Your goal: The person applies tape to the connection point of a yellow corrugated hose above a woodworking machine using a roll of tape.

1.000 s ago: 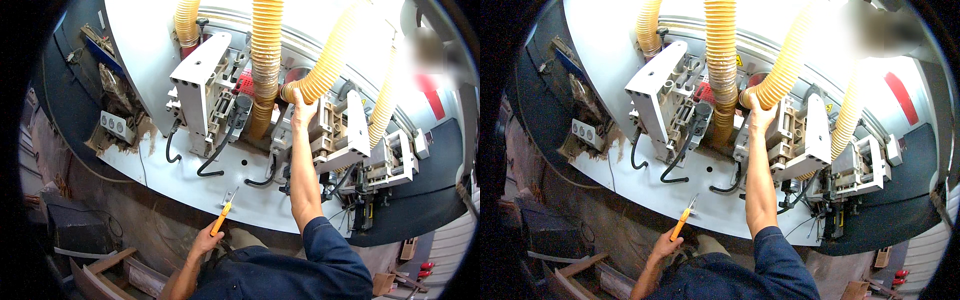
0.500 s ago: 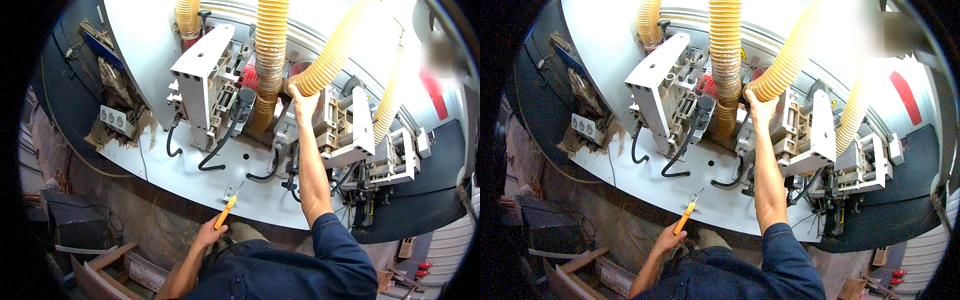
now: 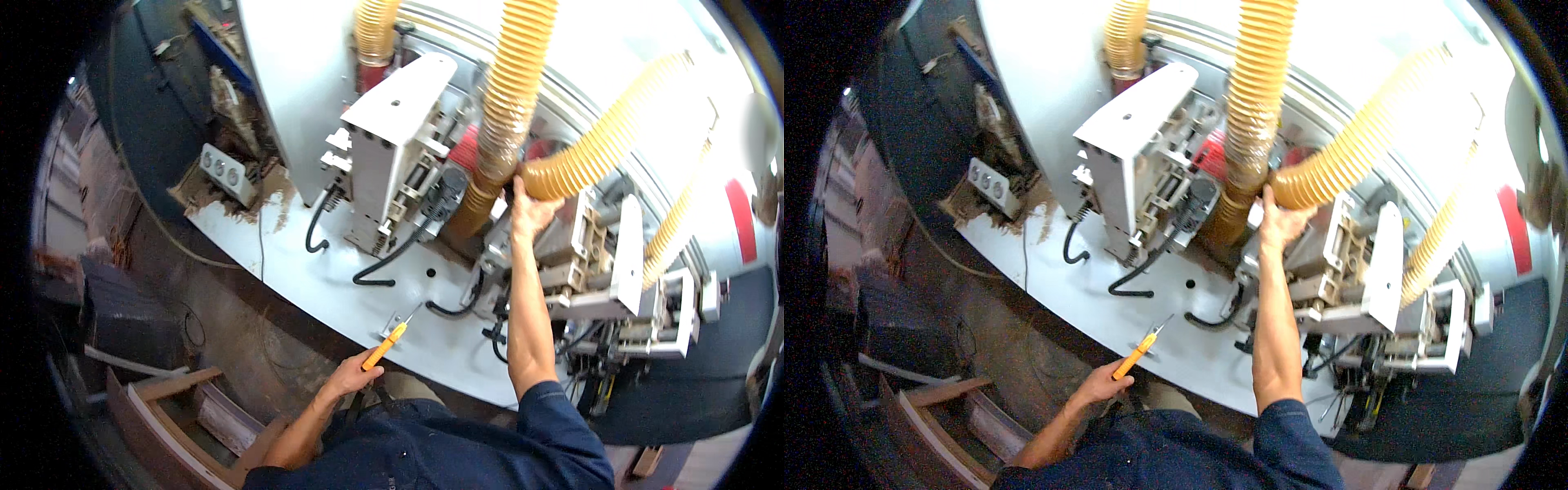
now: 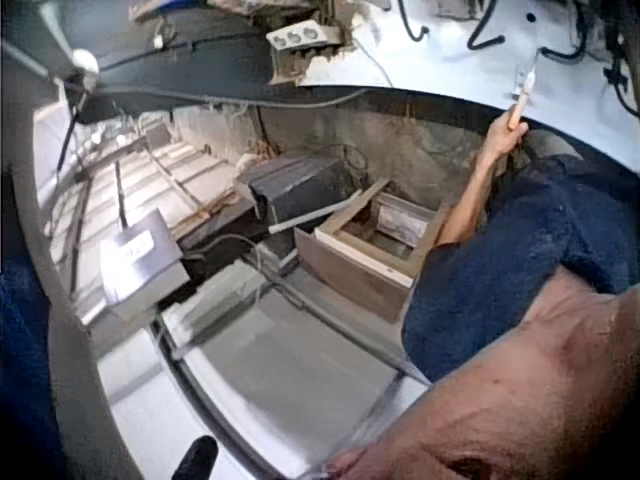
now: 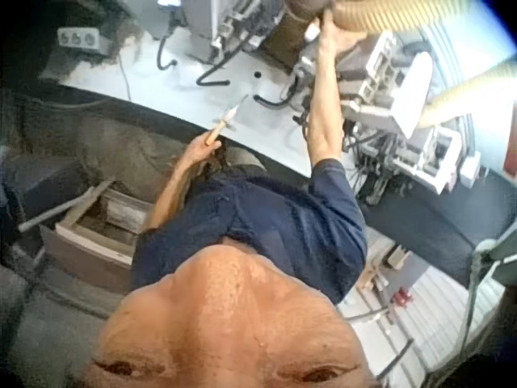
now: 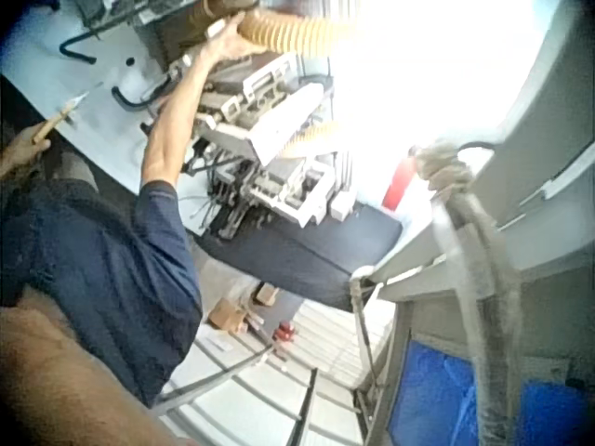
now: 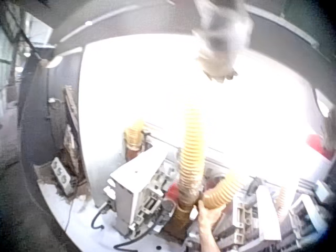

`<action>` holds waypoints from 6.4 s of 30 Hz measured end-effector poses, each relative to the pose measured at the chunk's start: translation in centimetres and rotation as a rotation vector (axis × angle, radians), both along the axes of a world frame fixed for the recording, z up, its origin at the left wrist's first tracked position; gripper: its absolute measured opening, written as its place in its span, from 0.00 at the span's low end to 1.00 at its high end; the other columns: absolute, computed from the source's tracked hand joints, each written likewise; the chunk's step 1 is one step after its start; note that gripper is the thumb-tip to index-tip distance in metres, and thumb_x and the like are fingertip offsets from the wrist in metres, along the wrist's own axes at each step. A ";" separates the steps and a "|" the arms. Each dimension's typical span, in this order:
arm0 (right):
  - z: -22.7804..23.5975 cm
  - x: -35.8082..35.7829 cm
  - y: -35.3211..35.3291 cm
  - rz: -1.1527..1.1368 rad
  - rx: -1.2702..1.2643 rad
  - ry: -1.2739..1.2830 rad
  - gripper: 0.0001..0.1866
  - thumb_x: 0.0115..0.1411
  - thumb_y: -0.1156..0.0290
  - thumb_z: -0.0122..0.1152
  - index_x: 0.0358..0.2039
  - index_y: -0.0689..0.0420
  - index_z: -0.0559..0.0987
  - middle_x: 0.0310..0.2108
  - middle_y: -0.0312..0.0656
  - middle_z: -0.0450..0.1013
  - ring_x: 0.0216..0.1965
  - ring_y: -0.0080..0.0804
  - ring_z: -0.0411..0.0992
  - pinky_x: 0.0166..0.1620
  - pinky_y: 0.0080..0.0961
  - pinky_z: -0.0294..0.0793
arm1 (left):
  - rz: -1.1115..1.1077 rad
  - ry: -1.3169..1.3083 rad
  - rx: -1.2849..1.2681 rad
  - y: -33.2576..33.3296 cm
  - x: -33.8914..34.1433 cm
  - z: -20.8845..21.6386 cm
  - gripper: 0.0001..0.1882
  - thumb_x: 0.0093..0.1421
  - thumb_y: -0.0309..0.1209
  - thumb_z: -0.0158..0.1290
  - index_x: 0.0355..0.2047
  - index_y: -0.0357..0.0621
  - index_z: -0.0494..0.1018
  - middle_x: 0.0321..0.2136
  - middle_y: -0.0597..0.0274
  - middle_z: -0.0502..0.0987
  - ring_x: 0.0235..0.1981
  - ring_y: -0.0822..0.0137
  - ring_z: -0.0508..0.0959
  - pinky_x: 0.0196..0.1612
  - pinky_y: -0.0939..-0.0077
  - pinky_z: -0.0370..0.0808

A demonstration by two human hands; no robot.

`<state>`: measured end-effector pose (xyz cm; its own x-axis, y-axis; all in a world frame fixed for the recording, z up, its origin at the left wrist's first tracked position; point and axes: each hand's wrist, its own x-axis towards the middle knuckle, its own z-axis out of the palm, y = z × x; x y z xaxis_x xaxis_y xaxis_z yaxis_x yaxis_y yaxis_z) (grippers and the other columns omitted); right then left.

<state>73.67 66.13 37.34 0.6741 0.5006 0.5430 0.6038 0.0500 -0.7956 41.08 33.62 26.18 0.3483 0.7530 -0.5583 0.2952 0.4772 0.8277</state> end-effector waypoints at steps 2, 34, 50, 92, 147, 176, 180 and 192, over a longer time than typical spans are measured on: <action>0.5 -0.1 -0.1 -0.016 -0.030 0.046 0.50 0.35 0.56 0.79 0.53 0.63 0.60 0.47 0.54 0.70 0.49 0.47 0.70 0.54 0.39 0.67 | 0.009 0.034 0.009 0.9 0.0 0.9 0.30 0.57 0.38 0.57 0.60 0.48 0.64 0.25 0.64 0.75 0.22 0.74 0.75 0.28 0.76 0.74; -2.8 2.9 1.1 0.048 0.046 -0.179 0.56 0.36 0.50 0.78 0.60 0.65 0.58 0.55 0.54 0.66 0.54 0.49 0.67 0.57 0.41 0.66 | 0.156 0.105 0.169 -5.5 -2.1 -3.6 0.28 0.57 0.48 0.55 0.55 0.50 0.67 0.34 0.53 0.78 0.38 0.56 0.79 0.41 0.63 0.73; -5.1 1.4 4.5 -0.133 -0.178 0.100 0.59 0.33 0.39 0.74 0.57 0.64 0.59 0.49 0.60 0.69 0.50 0.57 0.69 0.54 0.46 0.66 | 0.327 0.121 0.099 -6.7 -4.5 -2.3 0.33 0.57 0.47 0.57 0.59 0.47 0.64 0.28 0.58 0.78 0.28 0.66 0.78 0.34 0.69 0.74; -9.9 -42.5 -16.4 1.516 -0.975 -0.789 0.24 0.52 0.57 0.65 0.44 0.62 0.78 0.36 0.48 0.78 0.37 0.41 0.77 0.42 0.33 0.75 | -0.052 -0.381 0.222 -6.6 -25.3 -0.9 0.27 0.56 0.49 0.57 0.48 0.44 0.70 0.23 0.66 0.71 0.20 0.73 0.70 0.21 0.77 0.67; -6.8 -38.4 -32.0 2.071 -1.268 -0.249 0.23 0.56 0.70 0.63 0.52 0.57 0.72 0.41 0.38 0.75 0.42 0.27 0.71 0.48 0.26 0.70 | 0.376 0.244 0.249 4.7 -30.2 -2.0 0.13 0.56 0.34 0.51 0.32 0.34 0.76 0.28 0.52 0.79 0.28 0.59 0.80 0.30 0.62 0.76; -17.6 -24.5 -32.0 1.613 -1.616 -0.265 0.11 0.51 0.77 0.65 0.37 0.57 0.80 0.35 0.37 0.78 0.37 0.27 0.73 0.43 0.28 0.72 | 0.642 -0.064 -0.364 -23.6 -32.6 -11.2 0.19 0.63 0.33 0.47 0.50 0.34 0.71 0.29 0.63 0.75 0.28 0.74 0.74 0.31 0.80 0.72; -15.1 -25.0 -33.7 1.881 -1.712 -0.048 0.09 0.51 0.76 0.67 0.33 0.60 0.78 0.32 0.35 0.75 0.37 0.25 0.72 0.44 0.27 0.71 | 0.371 0.382 -0.175 -25.3 -35.4 -13.6 0.19 0.59 0.36 0.51 0.48 0.40 0.74 0.36 0.55 0.79 0.34 0.60 0.78 0.38 0.71 0.74; -12.8 -33.0 -40.3 1.268 -1.308 0.562 0.25 0.63 0.46 0.52 0.47 0.55 0.72 0.40 0.38 0.72 0.40 0.27 0.69 0.42 0.29 0.70 | -0.007 0.246 0.734 -14.7 -19.7 -2.3 0.46 0.44 0.36 0.64 0.61 0.39 0.55 0.59 0.45 0.61 0.59 0.46 0.62 0.62 0.57 0.59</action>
